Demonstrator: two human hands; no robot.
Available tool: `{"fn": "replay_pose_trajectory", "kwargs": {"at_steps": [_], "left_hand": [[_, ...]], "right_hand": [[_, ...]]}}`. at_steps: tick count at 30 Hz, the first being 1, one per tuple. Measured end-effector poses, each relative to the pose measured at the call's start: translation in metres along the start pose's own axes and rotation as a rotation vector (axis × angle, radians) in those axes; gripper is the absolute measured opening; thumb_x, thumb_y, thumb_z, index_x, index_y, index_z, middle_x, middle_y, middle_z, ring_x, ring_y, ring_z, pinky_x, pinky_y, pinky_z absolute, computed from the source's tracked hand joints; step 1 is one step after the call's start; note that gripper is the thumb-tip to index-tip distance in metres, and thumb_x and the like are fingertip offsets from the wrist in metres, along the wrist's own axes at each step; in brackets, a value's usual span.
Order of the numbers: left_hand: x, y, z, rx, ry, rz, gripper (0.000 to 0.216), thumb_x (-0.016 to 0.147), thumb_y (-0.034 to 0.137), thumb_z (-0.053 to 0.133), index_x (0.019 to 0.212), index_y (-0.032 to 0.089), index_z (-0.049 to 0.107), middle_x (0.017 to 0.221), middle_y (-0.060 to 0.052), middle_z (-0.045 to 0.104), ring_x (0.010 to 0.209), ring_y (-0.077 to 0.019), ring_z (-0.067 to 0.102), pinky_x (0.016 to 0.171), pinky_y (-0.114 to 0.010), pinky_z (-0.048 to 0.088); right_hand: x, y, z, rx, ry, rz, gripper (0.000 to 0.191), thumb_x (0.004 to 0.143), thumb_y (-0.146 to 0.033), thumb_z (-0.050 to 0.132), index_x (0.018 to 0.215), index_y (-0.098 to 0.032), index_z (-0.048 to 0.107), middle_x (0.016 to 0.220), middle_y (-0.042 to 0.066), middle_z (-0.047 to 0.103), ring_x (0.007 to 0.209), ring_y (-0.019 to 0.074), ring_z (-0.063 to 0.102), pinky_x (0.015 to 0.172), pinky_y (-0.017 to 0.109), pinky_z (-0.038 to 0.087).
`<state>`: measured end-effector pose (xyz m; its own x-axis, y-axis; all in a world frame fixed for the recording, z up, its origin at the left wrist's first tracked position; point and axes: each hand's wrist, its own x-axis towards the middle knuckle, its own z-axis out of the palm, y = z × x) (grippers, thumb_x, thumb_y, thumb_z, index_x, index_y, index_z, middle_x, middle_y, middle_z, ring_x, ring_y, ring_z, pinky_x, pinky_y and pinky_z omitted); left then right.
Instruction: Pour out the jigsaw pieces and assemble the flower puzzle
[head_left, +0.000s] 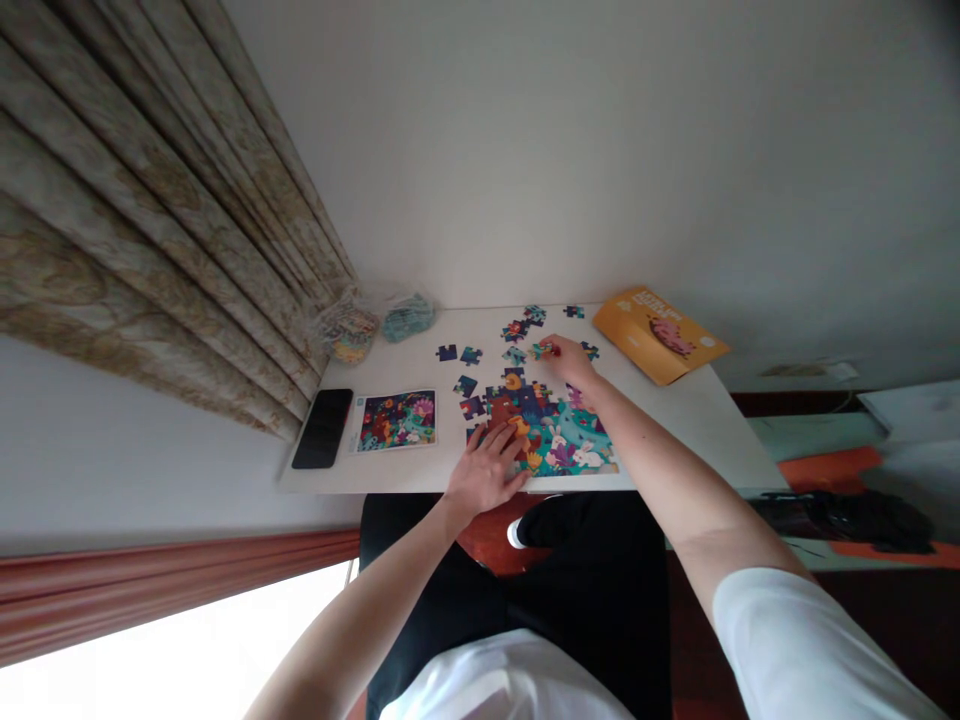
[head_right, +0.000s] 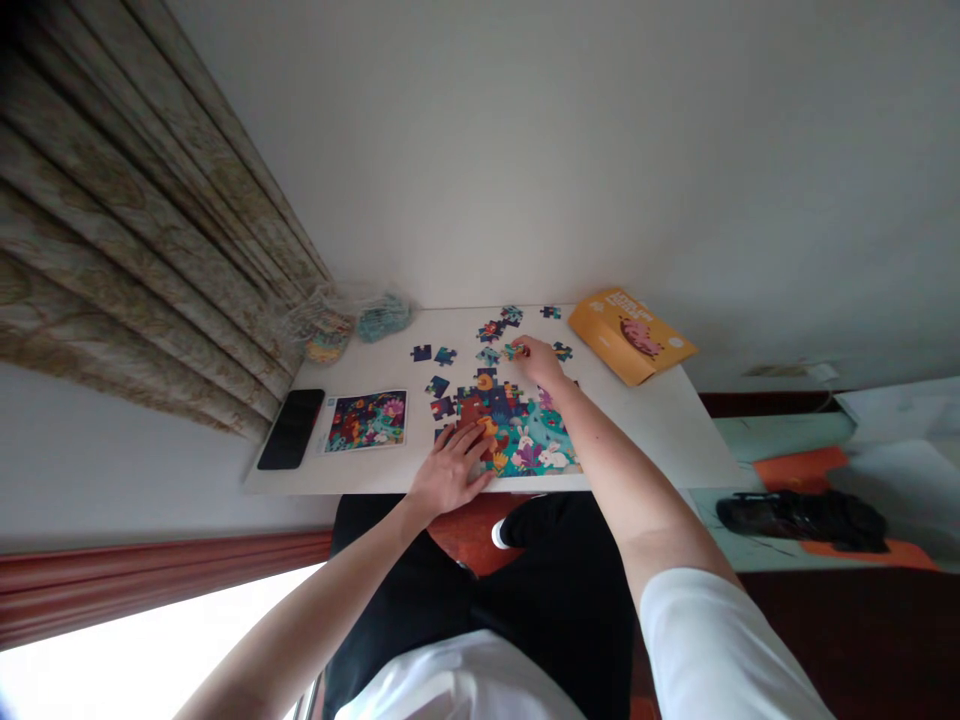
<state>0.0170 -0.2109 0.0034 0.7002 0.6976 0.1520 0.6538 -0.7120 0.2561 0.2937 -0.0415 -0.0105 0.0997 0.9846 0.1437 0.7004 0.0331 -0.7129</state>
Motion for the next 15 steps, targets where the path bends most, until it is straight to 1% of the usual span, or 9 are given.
{"fn": "replay_pose_trajectory", "kwargs": {"at_steps": [2,4,6,8,9,12,15], "left_hand": [[0.0,0.0,-0.001,0.001,0.007,0.002,0.053,0.104,0.052,0.051,0.147,0.023,0.056,0.157,-0.011,0.052,0.148,-0.0291,0.046,0.127,-0.055,0.029],[0.0,0.0,-0.002,0.0,0.013,0.004,0.053,0.104,0.052,0.05,0.147,0.023,0.056,0.158,-0.011,0.052,0.148,-0.0288,0.045,0.127,-0.054,0.029],[0.0,0.001,-0.003,0.0,0.015,0.004,0.052,0.104,0.052,0.051,0.147,0.023,0.057,0.158,-0.01,0.052,0.148,-0.0286,0.045,0.127,-0.053,0.029],[0.0,0.001,-0.003,0.003,0.017,0.004,0.052,0.103,0.051,0.051,0.146,0.023,0.057,0.158,-0.011,0.052,0.148,-0.0283,0.045,0.127,-0.052,0.029],[0.0,0.001,-0.004,0.006,0.021,0.004,0.052,0.103,0.05,0.052,0.147,0.023,0.057,0.158,-0.011,0.052,0.148,-0.0282,0.046,0.128,-0.052,0.029],[0.001,0.001,-0.003,0.022,0.028,0.011,0.051,0.103,0.049,0.053,0.147,0.023,0.057,0.157,-0.011,0.053,0.148,-0.0284,0.046,0.128,-0.052,0.029],[0.001,0.0,0.0,0.041,0.026,0.015,0.052,0.103,0.047,0.052,0.149,0.023,0.056,0.158,-0.012,0.052,0.148,-0.0292,0.046,0.127,-0.053,0.03]], "right_hand": [[-0.009,0.0,-0.008,0.144,0.042,0.031,0.025,0.085,-0.034,0.069,0.105,-0.02,0.072,0.071,-0.001,0.067,0.066,0.0179,0.061,0.07,0.031,0.05],[-0.027,0.001,-0.019,0.298,0.081,0.078,0.035,0.078,-0.043,0.077,0.103,-0.02,0.07,0.068,-0.003,0.065,0.063,0.0174,0.061,0.064,0.03,0.049],[-0.053,0.0,-0.03,0.446,0.088,0.124,0.042,0.072,-0.05,0.082,0.099,-0.021,0.069,0.068,-0.003,0.066,0.061,0.0173,0.061,0.059,0.029,0.048],[-0.084,-0.001,-0.038,0.565,0.083,0.192,0.049,0.07,-0.056,0.083,0.102,-0.022,0.069,0.069,-0.002,0.068,0.058,0.018,0.062,0.056,0.03,0.05],[-0.1,-0.002,-0.04,0.608,0.085,0.216,0.052,0.068,-0.058,0.084,0.102,-0.022,0.069,0.072,-0.001,0.07,0.061,0.0194,0.065,0.058,0.031,0.053],[-0.142,-0.006,-0.04,0.645,0.153,0.235,0.055,0.063,-0.06,0.089,0.099,-0.022,0.071,0.087,0.006,0.077,0.079,0.0241,0.073,0.07,0.036,0.059],[-0.167,-0.006,-0.035,0.671,0.197,0.254,0.057,0.063,-0.064,0.088,0.097,-0.021,0.071,0.089,0.007,0.078,0.085,0.0257,0.074,0.078,0.039,0.061]]}}
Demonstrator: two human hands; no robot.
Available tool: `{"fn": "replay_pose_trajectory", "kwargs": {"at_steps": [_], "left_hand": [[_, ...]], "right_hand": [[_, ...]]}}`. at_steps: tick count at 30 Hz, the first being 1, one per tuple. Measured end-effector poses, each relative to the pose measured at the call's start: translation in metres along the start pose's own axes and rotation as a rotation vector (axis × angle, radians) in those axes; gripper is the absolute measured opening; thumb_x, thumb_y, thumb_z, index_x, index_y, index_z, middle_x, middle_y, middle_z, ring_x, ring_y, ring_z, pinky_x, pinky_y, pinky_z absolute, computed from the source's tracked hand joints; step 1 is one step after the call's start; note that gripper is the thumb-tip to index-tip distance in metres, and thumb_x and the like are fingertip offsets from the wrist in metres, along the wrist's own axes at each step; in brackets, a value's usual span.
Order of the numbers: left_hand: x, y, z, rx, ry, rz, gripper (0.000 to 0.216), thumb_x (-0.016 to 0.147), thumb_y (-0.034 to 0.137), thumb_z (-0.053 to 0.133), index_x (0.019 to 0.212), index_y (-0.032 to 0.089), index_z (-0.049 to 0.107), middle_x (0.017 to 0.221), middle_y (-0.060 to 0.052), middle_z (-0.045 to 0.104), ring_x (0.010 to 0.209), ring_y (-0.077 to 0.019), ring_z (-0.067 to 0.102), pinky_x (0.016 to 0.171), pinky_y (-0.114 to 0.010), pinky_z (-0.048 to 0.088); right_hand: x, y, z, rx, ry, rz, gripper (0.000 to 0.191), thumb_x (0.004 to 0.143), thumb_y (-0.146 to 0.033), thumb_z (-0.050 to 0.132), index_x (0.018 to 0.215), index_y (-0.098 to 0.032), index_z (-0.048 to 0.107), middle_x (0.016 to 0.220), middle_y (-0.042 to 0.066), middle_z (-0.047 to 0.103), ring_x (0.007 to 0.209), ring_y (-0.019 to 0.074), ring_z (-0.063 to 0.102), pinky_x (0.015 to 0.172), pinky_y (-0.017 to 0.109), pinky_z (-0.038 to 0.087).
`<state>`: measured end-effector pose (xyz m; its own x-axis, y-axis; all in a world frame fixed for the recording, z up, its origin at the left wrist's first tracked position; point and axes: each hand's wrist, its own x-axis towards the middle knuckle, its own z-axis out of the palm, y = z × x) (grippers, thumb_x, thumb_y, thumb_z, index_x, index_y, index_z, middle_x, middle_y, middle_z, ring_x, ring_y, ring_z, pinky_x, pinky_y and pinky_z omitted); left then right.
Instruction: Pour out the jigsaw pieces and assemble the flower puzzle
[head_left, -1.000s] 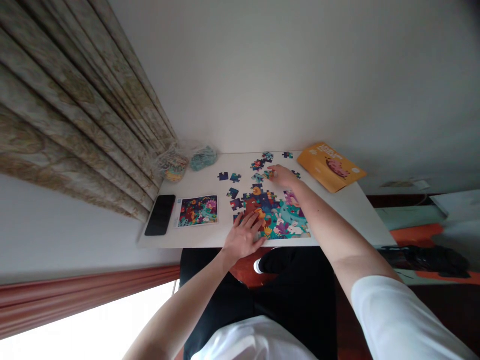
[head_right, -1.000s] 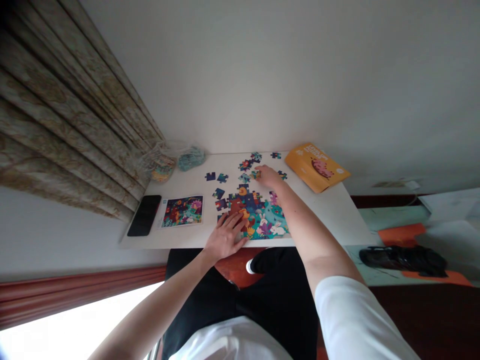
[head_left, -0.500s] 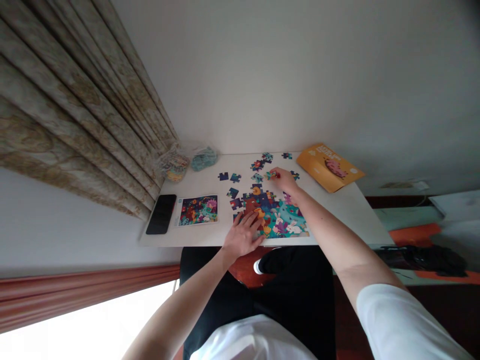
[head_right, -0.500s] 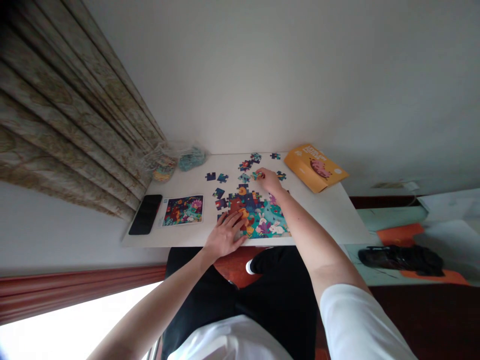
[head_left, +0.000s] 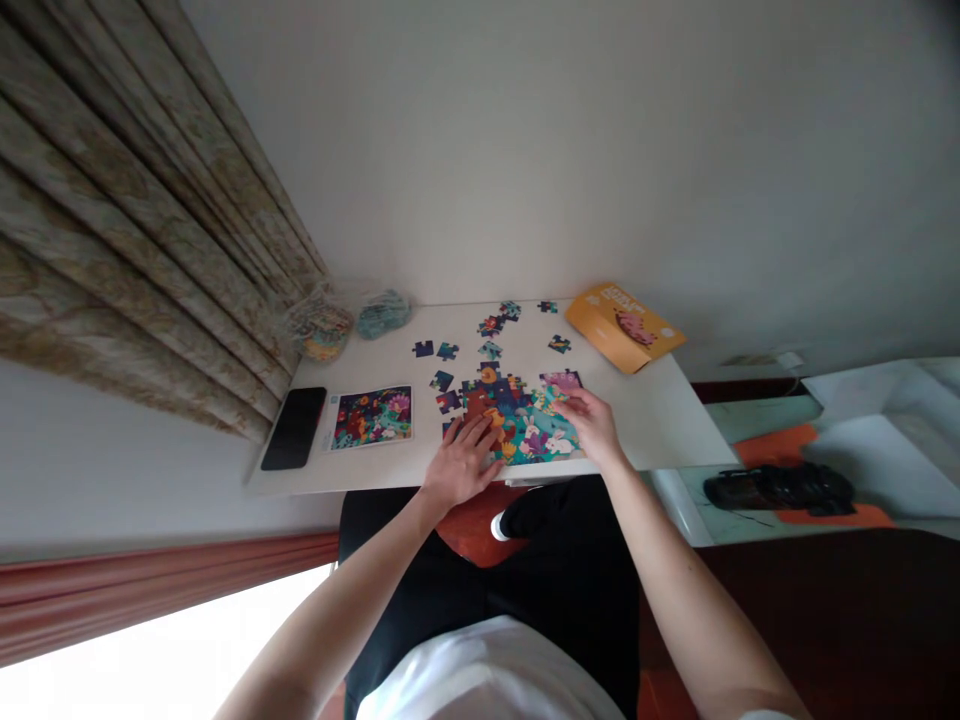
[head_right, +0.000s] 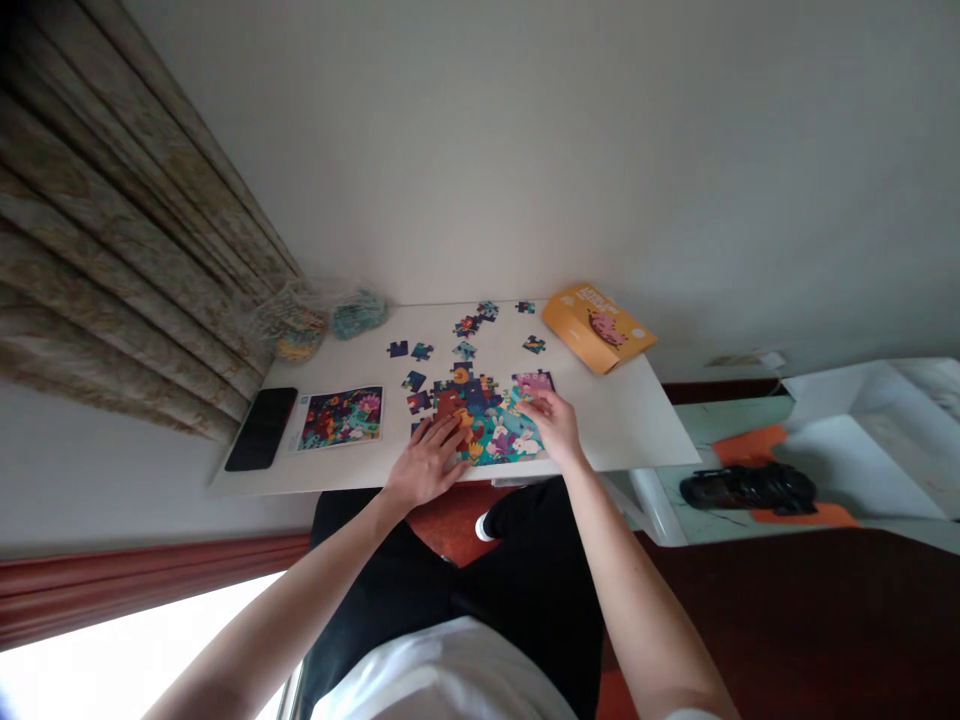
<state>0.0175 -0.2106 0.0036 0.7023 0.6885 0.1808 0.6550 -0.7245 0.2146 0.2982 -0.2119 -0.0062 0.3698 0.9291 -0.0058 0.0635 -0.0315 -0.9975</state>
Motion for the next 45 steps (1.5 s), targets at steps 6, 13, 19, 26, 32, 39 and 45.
{"fn": "replay_pose_trajectory", "kwargs": {"at_steps": [6,13,19,26,32,39,45], "left_hand": [[0.0,-0.002,0.006,0.02,-0.003,0.011,0.053,0.104,0.045,0.049,0.15,0.022,0.055,0.16,-0.012,0.05,0.148,-0.0303,0.046,0.126,-0.055,0.031],[0.001,-0.001,0.005,0.034,-0.01,0.007,0.054,0.104,0.046,0.049,0.152,0.023,0.054,0.159,-0.012,0.05,0.149,-0.0309,0.046,0.126,-0.054,0.032],[0.001,-0.001,0.004,0.029,-0.01,0.01,0.053,0.105,0.046,0.047,0.151,0.022,0.055,0.16,-0.012,0.05,0.149,-0.0308,0.046,0.126,-0.054,0.031],[0.001,-0.001,0.004,0.04,-0.021,0.012,0.054,0.105,0.046,0.045,0.152,0.02,0.054,0.16,-0.013,0.049,0.149,-0.0313,0.046,0.126,-0.055,0.031],[0.001,-0.001,0.004,0.043,-0.024,0.016,0.054,0.106,0.046,0.045,0.152,0.018,0.054,0.161,-0.013,0.049,0.15,-0.0308,0.044,0.126,-0.055,0.03],[0.001,-0.001,0.003,0.042,-0.036,0.005,0.054,0.106,0.047,0.045,0.151,0.02,0.054,0.161,-0.013,0.048,0.15,-0.0307,0.044,0.127,-0.054,0.029],[0.002,0.0,0.002,0.03,-0.029,0.006,0.053,0.105,0.046,0.047,0.151,0.021,0.055,0.16,-0.013,0.05,0.149,-0.0316,0.046,0.127,-0.055,0.03]], "right_hand": [[-0.01,0.003,-0.02,0.005,0.034,0.014,0.058,0.065,-0.066,0.086,0.101,-0.021,0.074,0.095,0.009,0.08,0.091,0.027,0.075,0.084,0.041,0.06],[-0.013,-0.003,-0.093,-0.179,-0.029,0.064,0.06,0.067,-0.066,0.083,0.105,-0.019,0.079,0.096,0.01,0.08,0.086,0.027,0.073,0.073,0.037,0.057],[-0.02,-0.002,-0.131,-0.25,-0.095,0.192,0.055,0.062,-0.059,0.086,0.098,-0.018,0.08,0.094,0.011,0.08,0.082,0.0273,0.073,0.069,0.035,0.057],[-0.026,0.006,-0.109,-0.322,-0.195,0.123,0.04,0.072,-0.054,0.079,0.096,-0.022,0.082,0.103,0.009,0.082,0.099,0.0339,0.076,0.095,0.049,0.057],[-0.025,0.016,-0.102,-0.476,-0.17,0.033,0.03,0.079,-0.044,0.073,0.098,-0.024,0.082,0.101,0.009,0.082,0.092,0.0314,0.077,0.089,0.046,0.06],[-0.035,0.021,-0.091,-0.659,-0.05,-0.124,0.028,0.087,-0.042,0.067,0.101,-0.022,0.081,0.1,0.011,0.081,0.08,0.0258,0.074,0.079,0.04,0.061],[-0.048,0.024,-0.08,-0.754,0.053,-0.3,0.035,0.097,-0.049,0.057,0.107,-0.021,0.076,0.101,0.013,0.076,0.087,0.0274,0.071,0.084,0.044,0.059]]}}
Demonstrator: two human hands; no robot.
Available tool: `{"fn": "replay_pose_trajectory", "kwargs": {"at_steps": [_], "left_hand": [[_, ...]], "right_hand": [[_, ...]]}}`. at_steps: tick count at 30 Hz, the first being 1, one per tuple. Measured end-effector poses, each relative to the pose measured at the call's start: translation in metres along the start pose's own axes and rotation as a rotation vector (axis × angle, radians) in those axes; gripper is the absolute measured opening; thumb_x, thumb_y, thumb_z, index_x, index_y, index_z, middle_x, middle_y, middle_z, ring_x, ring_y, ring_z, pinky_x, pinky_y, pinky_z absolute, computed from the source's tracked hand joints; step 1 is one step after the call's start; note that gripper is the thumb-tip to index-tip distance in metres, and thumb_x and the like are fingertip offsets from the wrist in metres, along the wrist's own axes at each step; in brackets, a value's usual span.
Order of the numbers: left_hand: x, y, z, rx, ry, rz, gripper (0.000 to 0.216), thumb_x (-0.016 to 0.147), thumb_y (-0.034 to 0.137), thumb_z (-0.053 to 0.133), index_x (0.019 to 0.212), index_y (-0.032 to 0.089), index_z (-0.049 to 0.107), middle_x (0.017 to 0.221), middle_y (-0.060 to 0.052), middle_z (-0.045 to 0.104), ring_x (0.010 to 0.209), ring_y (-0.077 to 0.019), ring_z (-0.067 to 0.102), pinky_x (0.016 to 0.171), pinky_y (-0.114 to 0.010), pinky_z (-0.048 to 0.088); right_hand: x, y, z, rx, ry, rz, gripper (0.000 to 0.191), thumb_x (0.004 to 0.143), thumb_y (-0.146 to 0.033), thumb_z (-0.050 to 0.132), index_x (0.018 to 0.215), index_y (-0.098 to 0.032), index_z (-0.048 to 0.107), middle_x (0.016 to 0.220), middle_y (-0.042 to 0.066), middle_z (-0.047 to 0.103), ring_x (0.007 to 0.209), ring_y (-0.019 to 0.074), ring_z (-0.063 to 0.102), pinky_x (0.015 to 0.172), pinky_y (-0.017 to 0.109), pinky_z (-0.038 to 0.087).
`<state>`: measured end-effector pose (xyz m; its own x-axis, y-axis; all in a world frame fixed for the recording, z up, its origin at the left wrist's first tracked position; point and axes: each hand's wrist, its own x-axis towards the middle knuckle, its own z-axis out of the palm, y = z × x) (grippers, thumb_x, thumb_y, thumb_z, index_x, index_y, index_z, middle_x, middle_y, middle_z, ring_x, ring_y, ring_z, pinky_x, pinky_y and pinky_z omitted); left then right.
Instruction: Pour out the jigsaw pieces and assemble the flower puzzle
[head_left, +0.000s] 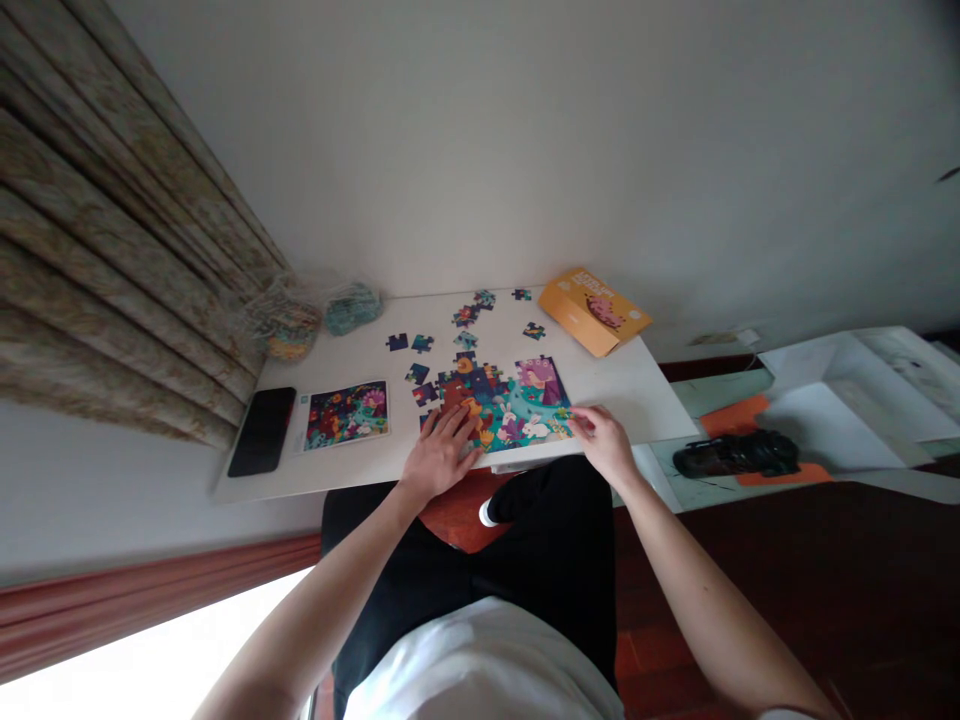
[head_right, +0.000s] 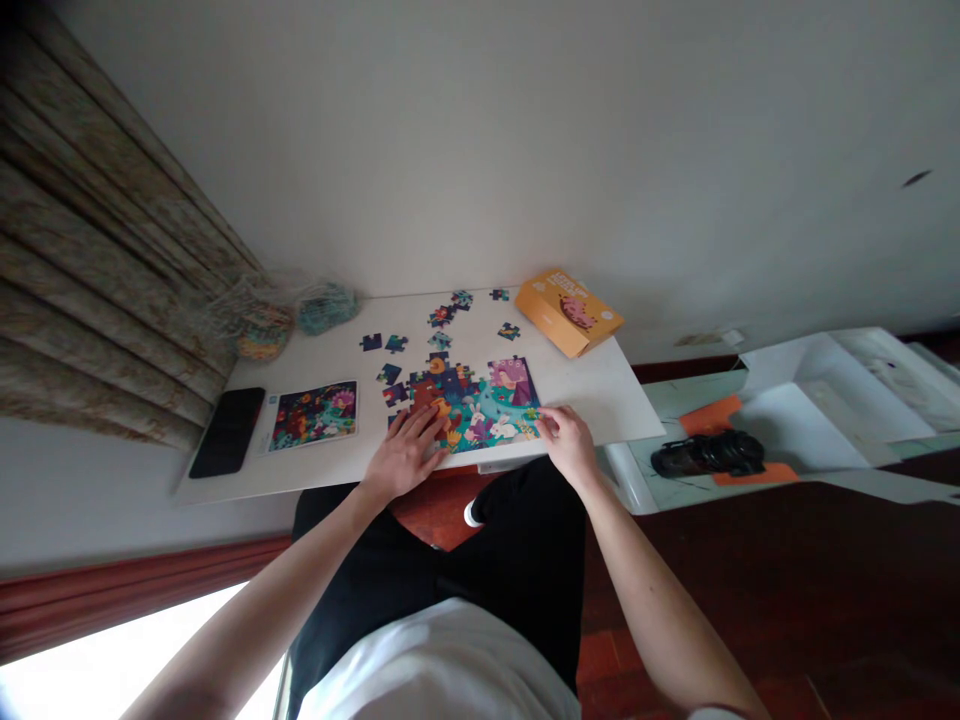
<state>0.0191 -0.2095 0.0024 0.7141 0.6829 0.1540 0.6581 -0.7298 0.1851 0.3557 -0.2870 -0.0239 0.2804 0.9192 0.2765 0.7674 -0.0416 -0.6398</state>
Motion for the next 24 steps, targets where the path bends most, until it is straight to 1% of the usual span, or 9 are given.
{"fn": "replay_pose_trajectory", "kwargs": {"at_steps": [4,6,9,11,13,15,17,21,24], "left_hand": [[0.0,-0.001,0.001,-0.003,0.012,0.003,0.053,0.105,0.046,0.048,0.151,0.02,0.055,0.16,-0.013,0.049,0.149,-0.0317,0.045,0.126,-0.055,0.031],[-0.001,-0.001,0.002,0.0,0.016,0.004,0.053,0.105,0.046,0.047,0.151,0.019,0.055,0.16,-0.013,0.049,0.149,-0.0313,0.045,0.127,-0.055,0.03],[-0.001,-0.001,0.002,0.007,0.017,0.006,0.053,0.106,0.046,0.047,0.151,0.02,0.055,0.16,-0.013,0.05,0.149,-0.0311,0.045,0.127,-0.054,0.029],[0.0,-0.001,0.002,0.009,0.021,0.007,0.053,0.106,0.046,0.046,0.15,0.02,0.055,0.16,-0.013,0.05,0.149,-0.0312,0.045,0.127,-0.054,0.029],[0.0,-0.001,0.002,0.011,0.022,0.01,0.053,0.106,0.046,0.047,0.151,0.019,0.055,0.16,-0.013,0.05,0.149,-0.0313,0.045,0.127,-0.054,0.03],[0.0,0.0,0.001,0.013,0.017,0.011,0.053,0.106,0.046,0.047,0.151,0.019,0.055,0.16,-0.014,0.05,0.149,-0.0313,0.045,0.127,-0.055,0.03],[0.0,0.0,0.001,0.014,0.01,0.01,0.054,0.106,0.046,0.046,0.151,0.018,0.055,0.16,-0.014,0.049,0.149,-0.0313,0.045,0.126,-0.055,0.03],[0.0,-0.001,0.002,0.013,0.011,0.004,0.054,0.106,0.046,0.047,0.151,0.019,0.055,0.16,-0.014,0.05,0.149,-0.0313,0.045,0.126,-0.055,0.03],[0.0,-0.001,0.003,0.011,0.012,0.001,0.054,0.105,0.046,0.047,0.151,0.019,0.055,0.16,-0.014,0.049,0.149,-0.0311,0.045,0.126,-0.055,0.031]], "right_hand": [[-0.011,-0.007,0.001,-0.018,0.141,-0.035,0.042,0.098,-0.054,0.059,0.118,-0.019,0.07,0.107,0.014,0.073,0.089,0.0277,0.069,0.086,0.045,0.058],[-0.021,-0.011,0.001,-0.054,0.17,-0.082,0.042,0.099,-0.053,0.059,0.122,-0.02,0.069,0.113,0.015,0.072,0.101,0.0292,0.069,0.093,0.046,0.057],[-0.038,-0.017,0.004,-0.195,0.131,-0.175,0.042,0.102,-0.048,0.056,0.132,-0.021,0.066,0.133,0.017,0.068,0.122,0.0321,0.064,0.104,0.049,0.05],[-0.048,-0.02,0.009,-0.318,0.059,-0.217,0.044,0.103,-0.045,0.053,0.141,-0.024,0.062,0.147,0.016,0.061,0.13,0.0336,0.059,0.108,0.052,0.046],[-0.054,-0.023,0.013,-0.415,-0.012,-0.233,0.047,0.105,-0.043,0.049,0.149,-0.027,0.056,0.155,0.013,0.056,0.136,0.0346,0.055,0.112,0.055,0.041],[-0.057,-0.025,0.017,-0.468,-0.04,-0.223,0.051,0.106,-0.04,0.046,0.155,-0.029,0.05,0.158,0.012,0.053,0.14,0.0347,0.052,0.115,0.057,0.037],[-0.057,-0.025,0.019,-0.489,-0.04,-0.211,0.052,0.106,-0.039,0.045,0.157,-0.03,0.047,0.158,0.011,0.053,0.14,0.0341,0.051,0.116,0.057,0.035],[-0.055,-0.024,0.017,-0.496,-0.037,-0.223,0.051,0.106,-0.038,0.044,0.156,-0.031,0.049,0.157,0.009,0.055,0.14,0.0331,0.052,0.116,0.056,0.035],[-0.055,-0.023,0.015,-0.489,-0.039,-0.227,0.052,0.107,-0.038,0.044,0.158,-0.031,0.047,0.157,0.009,0.055,0.14,0.0332,0.052,0.116,0.056,0.035]]}}
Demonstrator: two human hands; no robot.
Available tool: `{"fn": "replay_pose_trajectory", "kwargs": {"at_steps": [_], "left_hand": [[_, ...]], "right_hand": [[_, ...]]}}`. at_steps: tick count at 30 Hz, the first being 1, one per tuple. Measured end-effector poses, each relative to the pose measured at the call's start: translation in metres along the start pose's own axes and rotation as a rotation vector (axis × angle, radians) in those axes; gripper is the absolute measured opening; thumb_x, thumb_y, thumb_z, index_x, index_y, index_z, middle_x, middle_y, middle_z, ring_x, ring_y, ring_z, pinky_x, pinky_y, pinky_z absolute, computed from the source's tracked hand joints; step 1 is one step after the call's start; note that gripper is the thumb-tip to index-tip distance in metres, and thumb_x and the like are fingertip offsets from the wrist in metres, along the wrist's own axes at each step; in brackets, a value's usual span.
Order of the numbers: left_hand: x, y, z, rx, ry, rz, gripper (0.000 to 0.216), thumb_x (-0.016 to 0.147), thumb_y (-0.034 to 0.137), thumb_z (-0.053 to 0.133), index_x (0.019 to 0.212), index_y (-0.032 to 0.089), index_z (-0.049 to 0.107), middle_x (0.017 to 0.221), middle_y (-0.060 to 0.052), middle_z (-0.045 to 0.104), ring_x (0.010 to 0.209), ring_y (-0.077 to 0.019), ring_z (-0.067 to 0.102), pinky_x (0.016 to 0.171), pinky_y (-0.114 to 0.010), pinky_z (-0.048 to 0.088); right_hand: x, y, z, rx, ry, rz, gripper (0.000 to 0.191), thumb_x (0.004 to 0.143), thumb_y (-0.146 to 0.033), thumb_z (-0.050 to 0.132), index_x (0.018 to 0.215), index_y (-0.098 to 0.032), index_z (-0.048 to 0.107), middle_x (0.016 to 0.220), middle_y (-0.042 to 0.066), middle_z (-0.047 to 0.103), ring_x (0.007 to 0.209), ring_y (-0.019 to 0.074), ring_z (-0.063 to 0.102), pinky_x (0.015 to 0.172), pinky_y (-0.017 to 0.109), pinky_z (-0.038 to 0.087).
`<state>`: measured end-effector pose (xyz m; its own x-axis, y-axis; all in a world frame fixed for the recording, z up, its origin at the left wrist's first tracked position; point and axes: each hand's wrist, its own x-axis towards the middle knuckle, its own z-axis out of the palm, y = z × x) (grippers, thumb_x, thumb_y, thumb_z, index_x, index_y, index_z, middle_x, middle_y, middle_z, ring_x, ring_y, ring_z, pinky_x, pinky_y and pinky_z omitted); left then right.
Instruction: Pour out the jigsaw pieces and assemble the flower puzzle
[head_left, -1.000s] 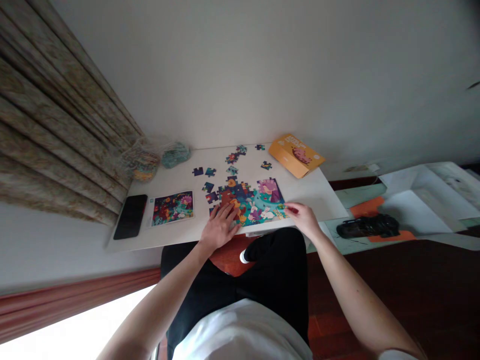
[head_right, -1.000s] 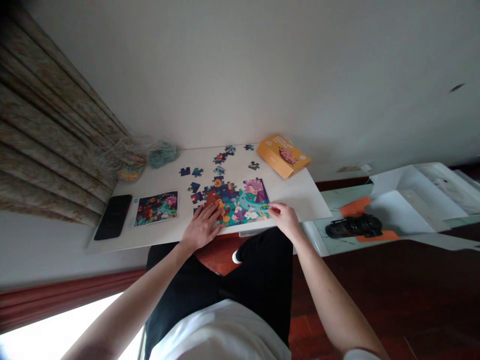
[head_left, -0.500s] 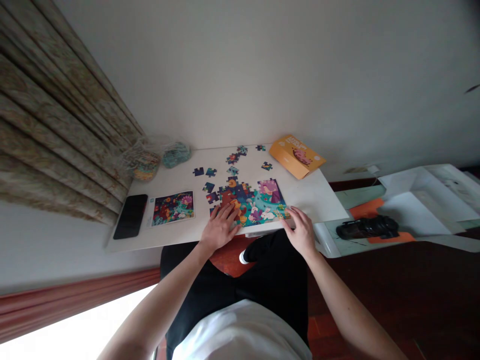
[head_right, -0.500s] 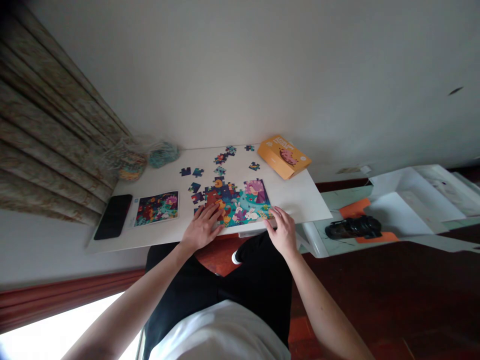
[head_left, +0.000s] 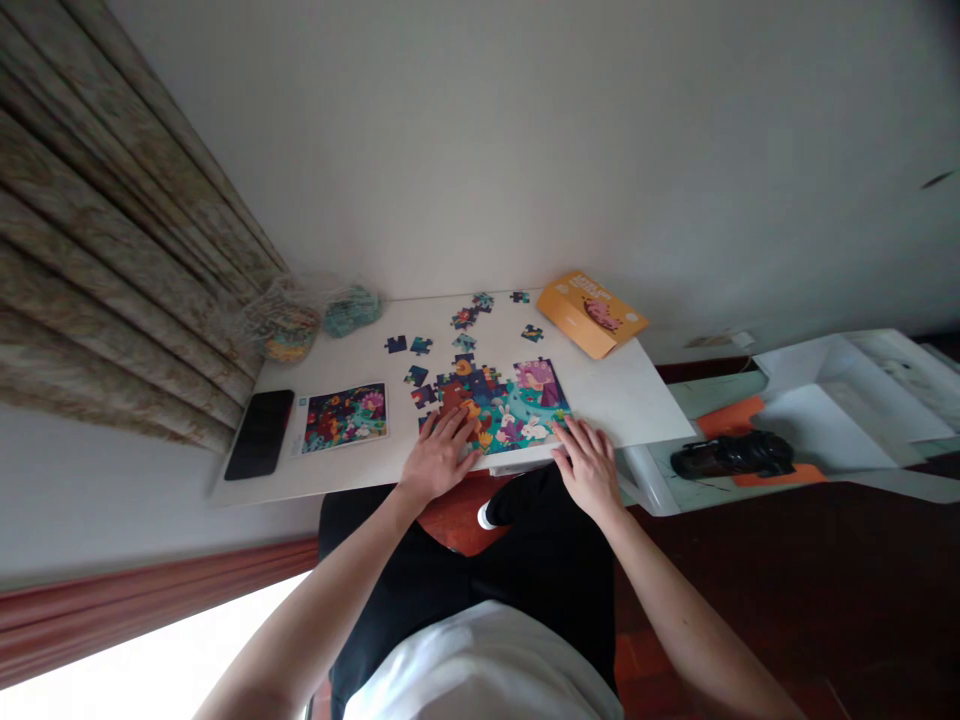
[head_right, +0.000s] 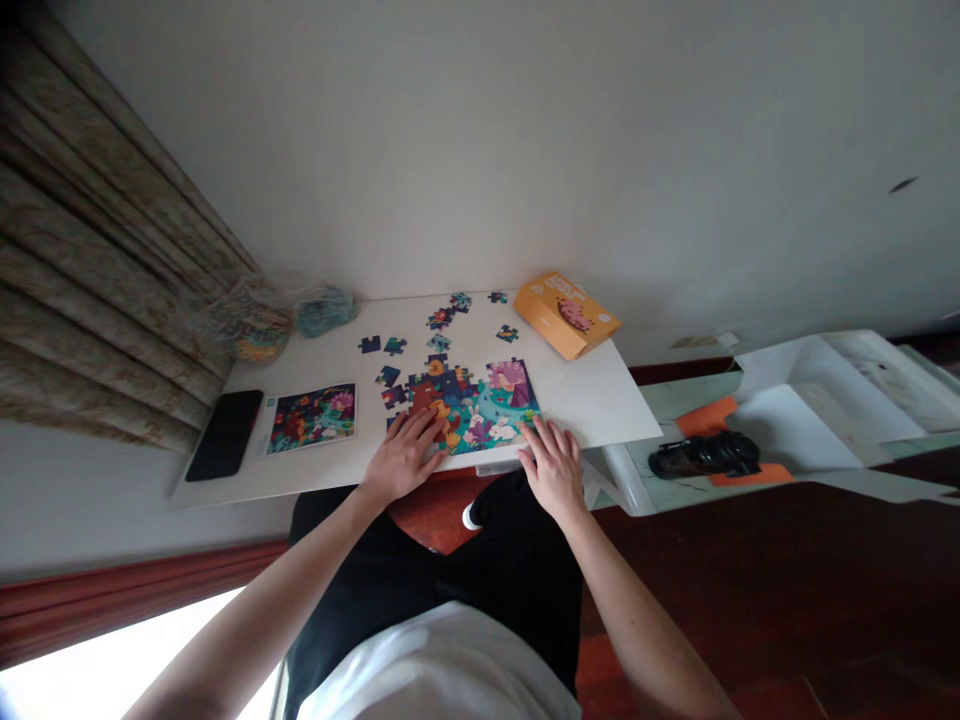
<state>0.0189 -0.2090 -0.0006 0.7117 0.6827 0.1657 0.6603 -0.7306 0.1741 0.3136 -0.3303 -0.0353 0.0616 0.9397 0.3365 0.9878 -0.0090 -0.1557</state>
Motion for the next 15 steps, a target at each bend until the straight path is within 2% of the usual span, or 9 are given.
{"fn": "replay_pose_trajectory", "kwargs": {"at_steps": [9,15], "left_hand": [[0.0,0.0,-0.002,-0.006,-0.006,-0.001,0.054,0.105,0.046,0.049,0.151,0.018,0.055,0.16,-0.013,0.049,0.15,-0.0309,0.044,0.127,-0.055,0.031],[0.0,0.0,-0.002,-0.018,-0.011,-0.002,0.053,0.105,0.046,0.048,0.151,0.02,0.055,0.161,-0.013,0.048,0.149,-0.0312,0.045,0.127,-0.055,0.03]], "right_hand": [[-0.001,0.001,0.004,0.044,-0.018,-0.053,0.059,0.108,-0.042,0.041,0.164,-0.025,0.034,0.16,0.013,0.05,0.15,0.031,0.044,0.124,0.059,0.027],[0.003,0.009,0.004,0.062,-0.055,-0.096,0.062,0.108,-0.047,0.039,0.165,-0.022,0.032,0.161,0.014,0.048,0.149,0.0318,0.046,0.124,0.059,0.03]]}}
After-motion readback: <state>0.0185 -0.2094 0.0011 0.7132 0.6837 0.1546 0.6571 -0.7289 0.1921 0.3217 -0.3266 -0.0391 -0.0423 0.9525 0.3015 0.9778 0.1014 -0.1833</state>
